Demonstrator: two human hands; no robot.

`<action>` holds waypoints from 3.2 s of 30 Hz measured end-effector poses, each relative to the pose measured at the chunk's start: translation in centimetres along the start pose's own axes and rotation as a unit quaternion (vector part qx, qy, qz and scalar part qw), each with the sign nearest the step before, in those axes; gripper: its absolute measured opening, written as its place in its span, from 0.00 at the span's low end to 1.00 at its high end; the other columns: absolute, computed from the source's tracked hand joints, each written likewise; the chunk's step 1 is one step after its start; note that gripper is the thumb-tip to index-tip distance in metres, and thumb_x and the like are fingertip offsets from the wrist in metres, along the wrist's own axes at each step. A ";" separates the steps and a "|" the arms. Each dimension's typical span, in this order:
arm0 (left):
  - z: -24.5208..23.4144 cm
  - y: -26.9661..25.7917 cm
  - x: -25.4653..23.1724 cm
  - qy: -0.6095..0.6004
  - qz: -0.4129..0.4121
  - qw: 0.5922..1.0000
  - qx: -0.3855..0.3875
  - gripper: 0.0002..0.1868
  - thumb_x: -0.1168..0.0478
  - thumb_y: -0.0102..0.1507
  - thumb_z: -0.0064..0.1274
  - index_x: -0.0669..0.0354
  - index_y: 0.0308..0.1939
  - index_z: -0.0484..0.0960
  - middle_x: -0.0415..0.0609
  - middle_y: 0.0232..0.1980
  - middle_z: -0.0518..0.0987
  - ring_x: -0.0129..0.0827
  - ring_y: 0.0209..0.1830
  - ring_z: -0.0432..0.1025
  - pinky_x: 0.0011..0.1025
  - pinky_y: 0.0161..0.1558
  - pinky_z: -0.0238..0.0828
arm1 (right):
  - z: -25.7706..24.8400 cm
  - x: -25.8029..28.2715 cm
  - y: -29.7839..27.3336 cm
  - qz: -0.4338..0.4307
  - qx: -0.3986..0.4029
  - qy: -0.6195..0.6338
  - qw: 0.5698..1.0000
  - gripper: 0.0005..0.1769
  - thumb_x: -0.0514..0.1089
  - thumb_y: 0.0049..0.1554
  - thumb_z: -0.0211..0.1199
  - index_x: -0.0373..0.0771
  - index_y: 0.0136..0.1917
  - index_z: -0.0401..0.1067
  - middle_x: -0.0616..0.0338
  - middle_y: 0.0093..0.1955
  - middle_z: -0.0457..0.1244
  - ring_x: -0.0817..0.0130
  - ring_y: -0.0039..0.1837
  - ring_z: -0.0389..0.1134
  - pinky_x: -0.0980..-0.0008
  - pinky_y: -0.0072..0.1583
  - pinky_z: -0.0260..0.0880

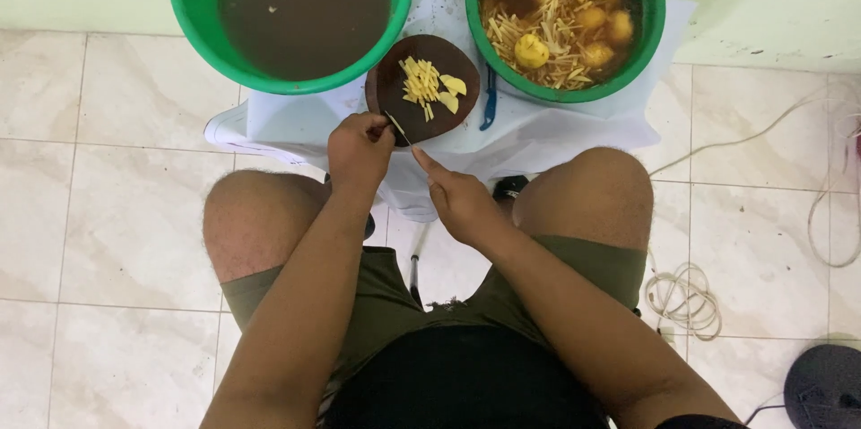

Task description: A person sits on the floor and uses a knife to slice a peeled potato into thin matchstick strips over a bowl.

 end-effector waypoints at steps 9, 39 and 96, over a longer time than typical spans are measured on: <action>0.3 0.8 -1.5 0.091 0.027 0.995 0.005 0.05 0.62 0.62 0.65 0.52 0.40 0.86 0.45 0.36 0.80 0.38 0.39 0.78 0.37 0.43 0.76 | -1.4 -0.6 1.3 -0.060 -0.045 0.023 0.997 0.28 0.38 0.69 0.40 0.42 0.82 0.52 0.44 0.80 0.51 0.49 0.78 0.54 0.49 0.76 0.55; 4.9 5.7 -10.0 0.261 0.392 0.882 0.003 0.01 0.59 0.62 0.63 0.48 0.37 0.86 0.42 0.40 0.80 0.38 0.42 0.73 0.36 0.42 0.61 | -3.6 -1.3 -1.9 -0.047 -0.095 -0.273 0.956 0.22 0.50 0.67 0.53 0.50 0.73 0.68 0.53 0.44 0.68 0.63 0.43 0.72 0.72 0.41 0.72; -0.5 1.6 -1.7 0.027 0.070 0.995 0.067 0.10 0.66 0.62 0.65 0.64 0.46 0.86 0.52 0.42 0.77 0.42 0.43 0.79 0.32 0.42 0.80 | -0.4 -1.8 -0.2 -0.047 -0.035 -0.084 0.995 0.28 0.37 0.69 0.40 0.42 0.82 0.54 0.42 0.76 0.57 0.52 0.71 0.63 0.56 0.71 0.63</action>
Point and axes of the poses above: each hand's wrist, its own y-axis towards the middle knuckle, its own z-axis out of the palm, x = y × z, the point moved 4 cm from there along y, towards the middle knuckle
